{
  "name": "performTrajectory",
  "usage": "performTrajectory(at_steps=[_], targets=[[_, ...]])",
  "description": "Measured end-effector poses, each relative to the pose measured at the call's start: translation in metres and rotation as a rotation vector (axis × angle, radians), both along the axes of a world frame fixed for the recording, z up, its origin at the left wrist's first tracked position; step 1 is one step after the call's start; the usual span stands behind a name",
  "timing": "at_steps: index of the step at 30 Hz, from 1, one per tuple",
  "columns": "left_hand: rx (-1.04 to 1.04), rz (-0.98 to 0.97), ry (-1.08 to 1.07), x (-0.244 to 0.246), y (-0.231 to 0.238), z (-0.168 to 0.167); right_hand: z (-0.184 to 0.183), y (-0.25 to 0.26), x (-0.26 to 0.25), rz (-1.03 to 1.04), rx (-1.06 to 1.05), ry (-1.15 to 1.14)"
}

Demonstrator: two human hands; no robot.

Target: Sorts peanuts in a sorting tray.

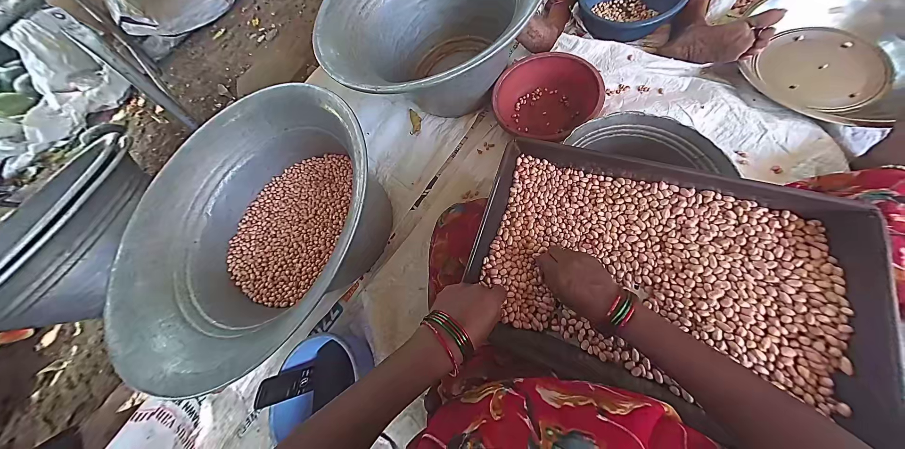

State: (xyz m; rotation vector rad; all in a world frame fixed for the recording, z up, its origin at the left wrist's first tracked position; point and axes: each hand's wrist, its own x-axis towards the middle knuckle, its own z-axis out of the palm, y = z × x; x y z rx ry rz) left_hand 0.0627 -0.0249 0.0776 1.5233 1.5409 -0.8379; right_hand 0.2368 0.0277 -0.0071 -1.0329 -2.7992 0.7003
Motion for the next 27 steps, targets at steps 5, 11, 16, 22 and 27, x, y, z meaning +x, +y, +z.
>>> performTrajectory(at_steps=[5, 11, 16, 22, 27], targets=[[0.002, -0.026, 0.069, 0.012, 0.001, -0.003, 0.028, 0.033, 0.034, -0.337, -0.866, 0.373], [-0.010, -0.043, 0.102, 0.016, 0.003, -0.002, 0.033, 0.011, 0.039, -0.166, -0.899, 0.125], [0.021, 0.005, 0.080, 0.014, 0.003, -0.002, 0.033, -0.028, 0.003, 0.194, -0.553, -0.395], [0.300, 0.153, -0.255, 0.016, 0.023, -0.012, 0.003, -0.049, 0.013, 0.115, -0.226, -0.111], [0.395, 0.249, -0.397, 0.040, 0.060, -0.024, 0.023, -0.041, 0.014, 0.052, -0.438, -0.202]])
